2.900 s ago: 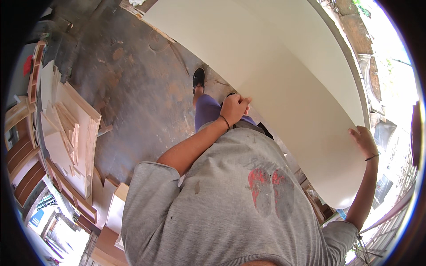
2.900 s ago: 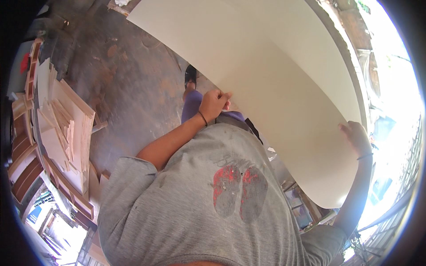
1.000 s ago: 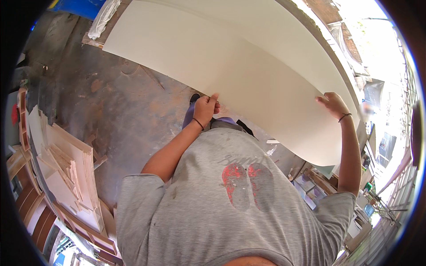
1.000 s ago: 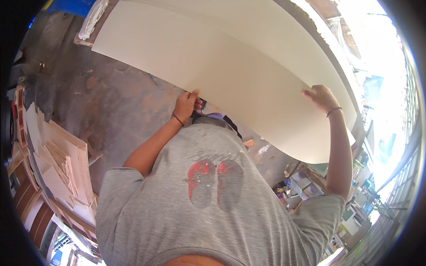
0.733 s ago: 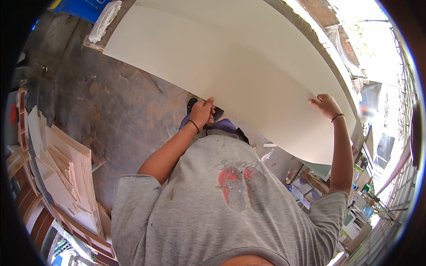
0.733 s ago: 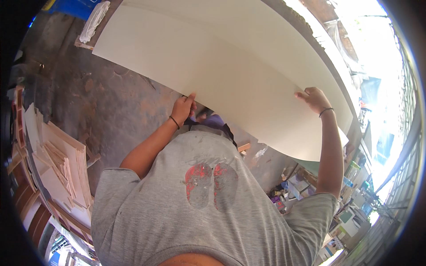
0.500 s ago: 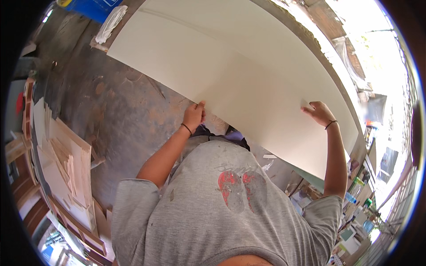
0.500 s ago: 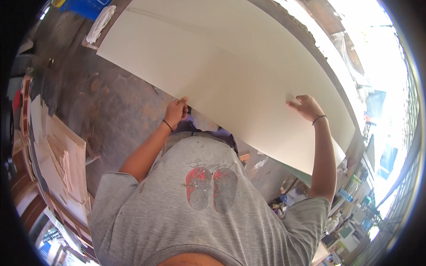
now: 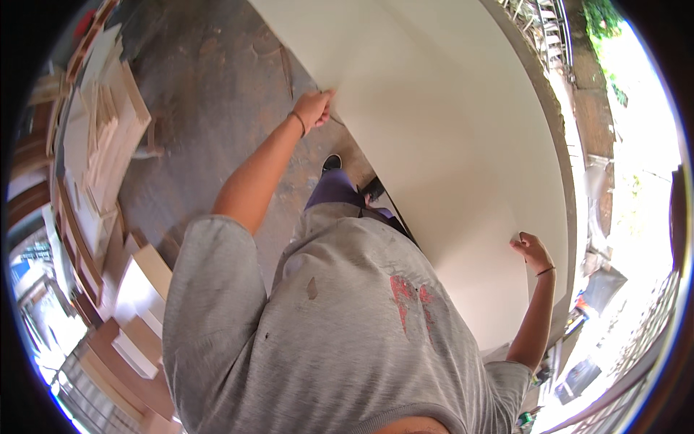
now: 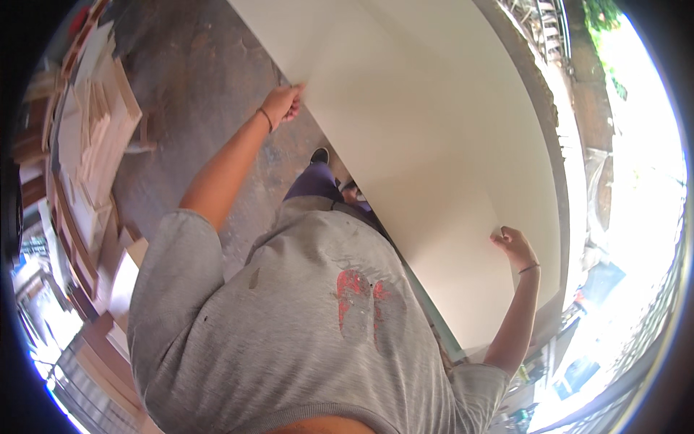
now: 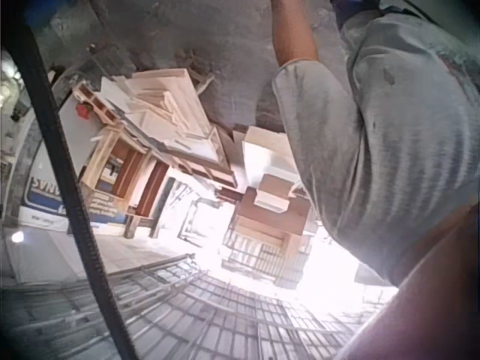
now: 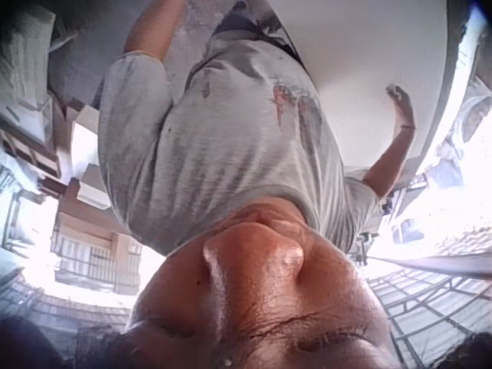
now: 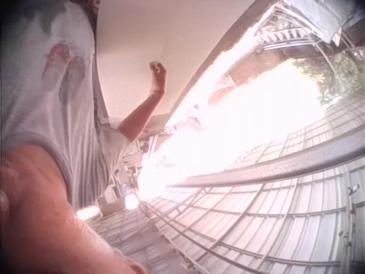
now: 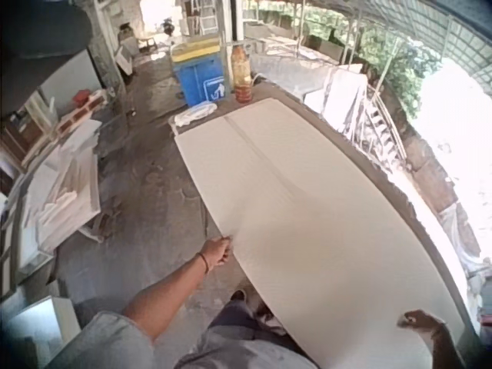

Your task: The person wipes a large white furniture panel with a cloth, handling different sides and sections of the piece and then moving another long green-backed panel onto the workspace.

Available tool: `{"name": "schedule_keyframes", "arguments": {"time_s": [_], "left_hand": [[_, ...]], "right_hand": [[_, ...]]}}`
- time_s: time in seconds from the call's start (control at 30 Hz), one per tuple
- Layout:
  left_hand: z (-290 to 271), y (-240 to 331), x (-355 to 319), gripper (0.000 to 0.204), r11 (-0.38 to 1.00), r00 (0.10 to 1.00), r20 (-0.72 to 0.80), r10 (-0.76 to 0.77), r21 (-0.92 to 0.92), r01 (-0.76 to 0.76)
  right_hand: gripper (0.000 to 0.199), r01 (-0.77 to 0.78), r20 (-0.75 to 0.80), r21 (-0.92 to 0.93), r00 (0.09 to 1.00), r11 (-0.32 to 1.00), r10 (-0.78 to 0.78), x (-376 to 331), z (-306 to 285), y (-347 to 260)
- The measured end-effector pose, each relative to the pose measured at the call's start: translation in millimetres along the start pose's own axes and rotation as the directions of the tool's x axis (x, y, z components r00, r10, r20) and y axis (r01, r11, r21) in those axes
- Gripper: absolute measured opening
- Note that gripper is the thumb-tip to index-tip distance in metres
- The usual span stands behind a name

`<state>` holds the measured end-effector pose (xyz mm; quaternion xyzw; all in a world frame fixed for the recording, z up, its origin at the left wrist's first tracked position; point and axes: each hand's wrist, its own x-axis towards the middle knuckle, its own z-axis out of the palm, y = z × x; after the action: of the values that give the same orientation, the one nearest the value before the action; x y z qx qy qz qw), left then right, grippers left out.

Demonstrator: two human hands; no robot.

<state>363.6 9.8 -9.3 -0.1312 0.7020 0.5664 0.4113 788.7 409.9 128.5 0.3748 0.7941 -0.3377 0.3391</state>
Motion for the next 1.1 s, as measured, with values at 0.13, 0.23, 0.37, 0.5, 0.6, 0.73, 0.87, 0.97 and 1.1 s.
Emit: {"name": "schedule_keyframes", "arguments": {"time_s": [0.13,0.23,0.37,0.5,0.6,0.73,0.87,0.97,1.1], "left_hand": [[20,-15,5,0.032,0.988,0.995,-0.012,0.096,-0.118,-0.096],[43,-31,-18,0.025,0.960,0.938,-0.275,0.210,-0.122,-0.250],[93,-91,-52,0.026,0.868,0.854,-0.320,0.410,-0.152,-0.473],[125,-127,-98,0.042,0.868,0.868,-0.189,0.459,-0.114,-0.484],[129,-123,-115,0.046,0.866,0.856,-0.170,0.488,-0.034,-0.500],[129,-126,-113,0.047,0.854,0.840,-0.174,0.515,0.019,-0.520],[134,-125,-119,0.049,0.844,0.825,-0.194,0.530,0.024,-0.536],[132,-124,-125,0.050,0.859,0.843,-0.165,0.512,0.067,-0.508],[134,-122,-127,0.054,0.884,0.879,-0.089,0.468,0.078,-0.462]], "right_hand": [[0.043,0.248,-0.437,-0.119,0.857,0.961,-0.275,-11,4,75],[0.043,0.140,-0.302,-0.151,0.936,0.979,-0.180,-55,-9,-28],[0.039,0.125,-0.270,-0.242,0.944,0.962,-0.190,-59,-15,-22],[0.039,0.066,-0.281,-0.328,0.946,0.942,-0.164,-59,-14,-42],[0.039,0.025,-0.281,-0.253,0.955,0.967,-0.098,-58,-12,-45],[0.039,0.013,-0.293,-0.307,0.950,0.952,-0.108,-59,-18,-44],[0.039,0.126,-0.356,-0.317,0.903,0.940,-0.241,-57,-11,-23],[0.038,0.108,-0.333,-0.376,0.911,0.920,-0.243,-64,-5,-51],[0.037,0.084,-0.326,-0.364,0.922,0.927,-0.211,-60,-2,-46]]}}
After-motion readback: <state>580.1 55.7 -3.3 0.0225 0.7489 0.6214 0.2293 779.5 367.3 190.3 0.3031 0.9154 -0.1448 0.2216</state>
